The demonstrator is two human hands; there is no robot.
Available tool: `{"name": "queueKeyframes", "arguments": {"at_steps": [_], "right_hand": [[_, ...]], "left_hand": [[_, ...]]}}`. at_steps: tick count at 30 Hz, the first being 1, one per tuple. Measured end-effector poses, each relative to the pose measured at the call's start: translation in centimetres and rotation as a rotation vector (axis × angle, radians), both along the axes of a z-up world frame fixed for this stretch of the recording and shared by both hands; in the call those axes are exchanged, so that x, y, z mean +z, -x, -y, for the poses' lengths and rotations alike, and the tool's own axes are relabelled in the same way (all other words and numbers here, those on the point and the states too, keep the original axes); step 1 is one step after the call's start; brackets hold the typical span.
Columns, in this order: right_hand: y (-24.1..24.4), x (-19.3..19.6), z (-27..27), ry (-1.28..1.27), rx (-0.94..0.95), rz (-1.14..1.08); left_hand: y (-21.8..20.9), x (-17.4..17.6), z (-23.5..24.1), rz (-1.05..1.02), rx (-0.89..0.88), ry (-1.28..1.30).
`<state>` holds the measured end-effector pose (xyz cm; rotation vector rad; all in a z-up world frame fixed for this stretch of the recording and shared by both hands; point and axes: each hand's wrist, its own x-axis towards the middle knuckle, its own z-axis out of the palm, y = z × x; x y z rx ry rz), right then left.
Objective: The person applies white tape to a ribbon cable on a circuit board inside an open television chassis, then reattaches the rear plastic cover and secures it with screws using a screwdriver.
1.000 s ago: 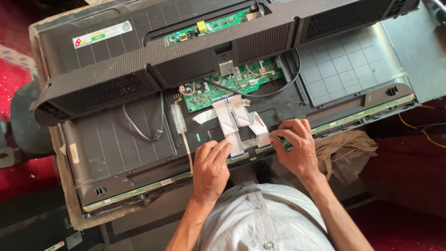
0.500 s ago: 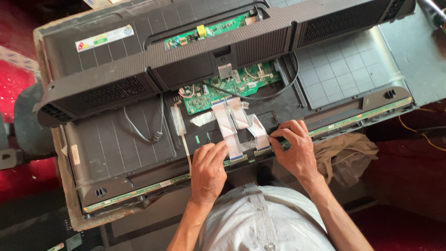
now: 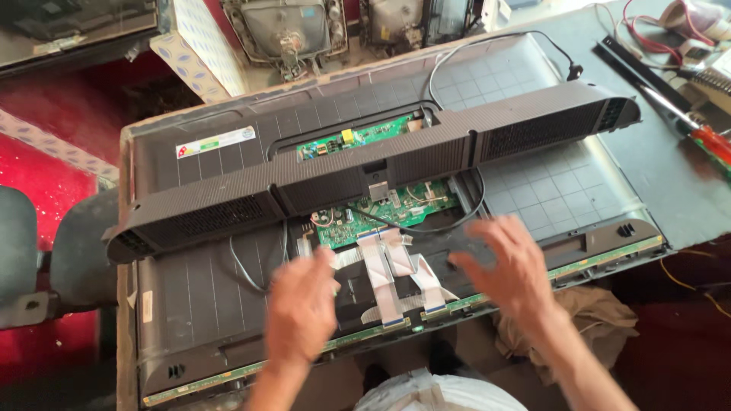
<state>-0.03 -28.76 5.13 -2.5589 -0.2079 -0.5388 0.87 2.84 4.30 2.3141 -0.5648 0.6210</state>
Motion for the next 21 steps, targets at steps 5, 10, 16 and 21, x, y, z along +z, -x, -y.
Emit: {"name": "queueKeyframes", "arguments": {"at_steps": [5,10,16,21], "right_hand": [[-9.4,4.5,4.3,0.358,0.182,0.067],[-15.8,5.5,5.9,0.599,0.251,-0.089],[-19.9,4.3,6.5,0.687,0.243,-0.381],[-22.2,3.6,6.9,0.688,0.299,-0.458]], "left_hand": [[-8.5,4.9,-7.3,-0.069,0.133,-0.266],[-14.6,5.9,-11.3,-0.306,0.007,-0.507],[-18.4,3.3,-12.7,-0.446,-0.019,-0.592],[-19.9,2.4,-12.4,-0.464,-0.039,-0.63]]}}
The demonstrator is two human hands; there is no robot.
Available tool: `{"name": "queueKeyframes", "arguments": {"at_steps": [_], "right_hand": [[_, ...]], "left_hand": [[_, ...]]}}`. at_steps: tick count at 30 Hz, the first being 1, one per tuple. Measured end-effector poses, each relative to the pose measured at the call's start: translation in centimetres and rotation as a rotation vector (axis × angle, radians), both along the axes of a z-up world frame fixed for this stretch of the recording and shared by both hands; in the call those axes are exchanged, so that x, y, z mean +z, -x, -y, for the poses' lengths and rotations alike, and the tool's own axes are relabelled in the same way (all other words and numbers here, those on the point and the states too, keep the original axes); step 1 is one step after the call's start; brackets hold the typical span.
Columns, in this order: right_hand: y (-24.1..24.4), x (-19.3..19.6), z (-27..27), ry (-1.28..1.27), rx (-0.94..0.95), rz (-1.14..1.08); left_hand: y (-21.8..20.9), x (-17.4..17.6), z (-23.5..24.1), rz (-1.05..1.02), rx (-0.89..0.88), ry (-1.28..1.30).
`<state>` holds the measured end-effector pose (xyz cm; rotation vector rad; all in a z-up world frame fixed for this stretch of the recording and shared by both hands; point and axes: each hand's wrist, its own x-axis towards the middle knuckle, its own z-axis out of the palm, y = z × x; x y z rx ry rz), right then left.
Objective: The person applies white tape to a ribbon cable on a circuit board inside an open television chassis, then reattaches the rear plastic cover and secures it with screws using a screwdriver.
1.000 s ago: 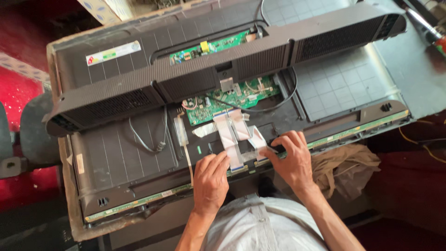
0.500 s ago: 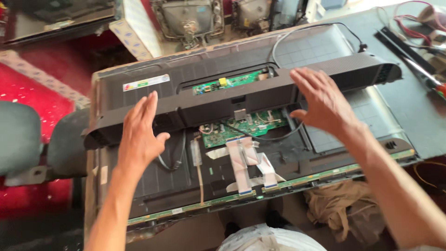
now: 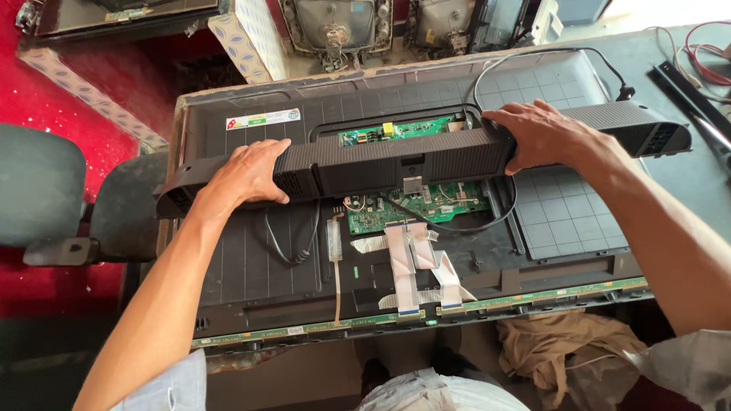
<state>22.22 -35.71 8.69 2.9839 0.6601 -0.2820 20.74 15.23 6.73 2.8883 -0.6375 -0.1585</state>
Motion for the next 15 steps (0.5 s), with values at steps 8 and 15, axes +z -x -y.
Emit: {"name": "queueKeyframes", "arguments": {"at_steps": [8,15], "right_hand": [[0.8,1.9,-1.1,-0.049,-0.149,-0.061],[3.6,5.7,-0.7,-0.056,-0.133,0.079]], "left_hand": [[-0.2,1.7,0.5,-0.022,0.057,0.041],[2.5,5.9,0.5,0.165,-0.043,0.095]]}}
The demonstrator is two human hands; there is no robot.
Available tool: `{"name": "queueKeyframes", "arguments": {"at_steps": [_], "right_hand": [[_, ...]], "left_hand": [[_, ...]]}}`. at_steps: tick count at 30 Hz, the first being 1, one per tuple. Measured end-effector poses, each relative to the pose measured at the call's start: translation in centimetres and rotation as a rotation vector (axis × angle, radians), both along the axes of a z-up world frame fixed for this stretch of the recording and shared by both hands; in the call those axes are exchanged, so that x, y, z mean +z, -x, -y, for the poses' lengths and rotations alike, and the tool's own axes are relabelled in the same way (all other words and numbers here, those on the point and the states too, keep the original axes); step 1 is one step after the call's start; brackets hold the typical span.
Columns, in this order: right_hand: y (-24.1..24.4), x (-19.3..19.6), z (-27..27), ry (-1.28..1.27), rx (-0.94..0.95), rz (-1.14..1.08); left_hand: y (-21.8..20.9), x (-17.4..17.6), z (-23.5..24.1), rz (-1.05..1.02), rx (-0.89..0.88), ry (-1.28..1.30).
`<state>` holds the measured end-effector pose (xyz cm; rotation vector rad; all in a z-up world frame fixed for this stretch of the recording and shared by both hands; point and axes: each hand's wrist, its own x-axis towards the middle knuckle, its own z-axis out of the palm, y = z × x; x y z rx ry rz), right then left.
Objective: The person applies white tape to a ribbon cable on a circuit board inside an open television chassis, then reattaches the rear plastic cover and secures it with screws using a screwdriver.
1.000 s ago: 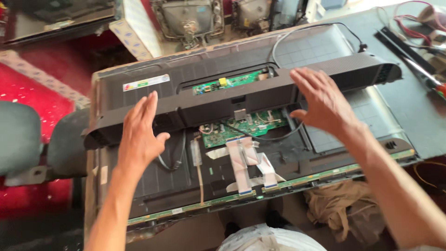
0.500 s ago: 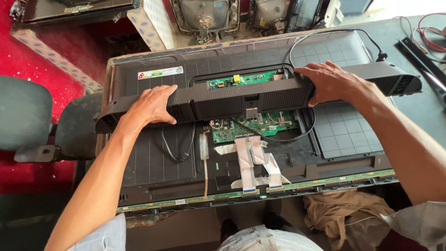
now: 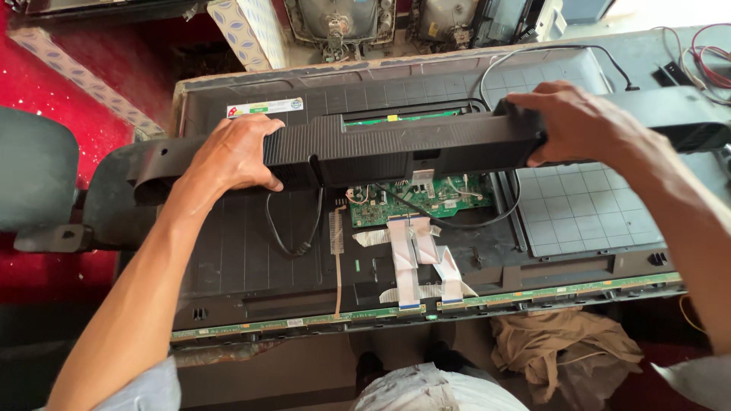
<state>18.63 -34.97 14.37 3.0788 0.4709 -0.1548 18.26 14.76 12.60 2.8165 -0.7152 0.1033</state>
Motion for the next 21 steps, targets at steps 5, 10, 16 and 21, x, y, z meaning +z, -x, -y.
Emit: {"name": "queueKeyframes", "arguments": {"at_steps": [5,10,16,21], "right_hand": [[4.0,1.5,1.7,0.089,0.073,0.177],[9.2,0.2,2.9,0.082,0.199,0.22],[15.8,-1.4,1.5,0.049,0.094,0.071],[19.9,-2.3,-0.8,0.175,-0.093,-0.024]], "left_hand": [[5.7,2.6,0.2,0.067,-0.013,0.012],[12.6,3.3,0.8,0.056,0.022,0.046],[18.5,1.2,1.1,0.01,0.043,0.133],[20.5,-1.2,0.8,-0.038,0.044,0.133]]}}
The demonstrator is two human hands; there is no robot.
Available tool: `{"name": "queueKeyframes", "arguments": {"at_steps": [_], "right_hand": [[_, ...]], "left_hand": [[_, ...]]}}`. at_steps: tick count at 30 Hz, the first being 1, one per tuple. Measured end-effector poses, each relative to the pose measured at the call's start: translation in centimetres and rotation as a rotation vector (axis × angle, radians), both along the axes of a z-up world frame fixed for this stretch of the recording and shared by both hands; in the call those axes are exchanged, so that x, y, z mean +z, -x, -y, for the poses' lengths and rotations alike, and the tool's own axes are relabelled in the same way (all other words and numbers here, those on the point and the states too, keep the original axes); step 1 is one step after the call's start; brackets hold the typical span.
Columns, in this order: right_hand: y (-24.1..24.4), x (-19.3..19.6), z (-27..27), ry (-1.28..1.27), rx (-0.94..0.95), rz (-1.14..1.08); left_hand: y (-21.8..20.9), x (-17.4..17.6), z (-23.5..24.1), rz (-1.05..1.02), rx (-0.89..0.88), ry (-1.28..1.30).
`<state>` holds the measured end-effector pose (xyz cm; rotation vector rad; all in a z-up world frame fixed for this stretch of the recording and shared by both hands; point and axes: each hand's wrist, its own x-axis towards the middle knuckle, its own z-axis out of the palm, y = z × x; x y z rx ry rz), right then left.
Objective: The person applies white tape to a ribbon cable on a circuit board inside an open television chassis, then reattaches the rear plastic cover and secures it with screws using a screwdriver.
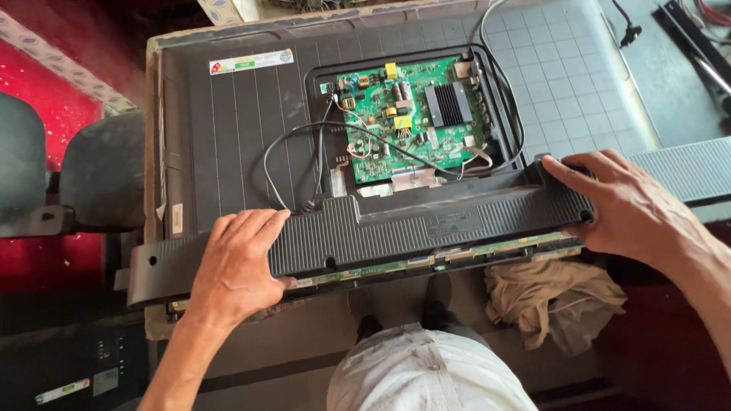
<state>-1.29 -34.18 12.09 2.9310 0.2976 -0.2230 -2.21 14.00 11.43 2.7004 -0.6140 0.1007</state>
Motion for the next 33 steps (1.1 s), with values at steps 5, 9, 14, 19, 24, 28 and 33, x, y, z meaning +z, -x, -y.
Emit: {"name": "queueKeyframes", "arguments": {"at_steps": [5,9,14,19,24,28,33], "right_hand": [[2.1,-1.7,-0.8,-0.065,0.018,0.039],[3.8,-2.3,-0.8,-0.127,0.044,0.034],[4.3,-1.9,-1.1,-0.21,0.042,0.028],[4.3,-1.9,-1.3,-0.224,0.026,0.008],[4.8,-3.0,-1.0,-0.237,0.061,-0.006],[4.9,-3.7,-0.6,-0.253,0.092,0.009],[4.8,-4.4,-0.1,-0.289,0.109,0.036]], "left_hand": [[0.7,-1.7,-0.3,-0.016,-0.006,-0.009],[1.8,-2.8,-0.2,-0.006,-0.025,-0.007],[3.4,-3.7,0.7,-0.006,0.017,-0.017],[4.5,-4.2,1.4,0.004,0.053,-0.036],[5.5,-5.1,1.5,0.001,0.076,-0.058],[5.6,-5.6,1.8,0.011,0.08,-0.083],[5.3,-6.2,2.1,0.042,0.06,-0.068]]}}
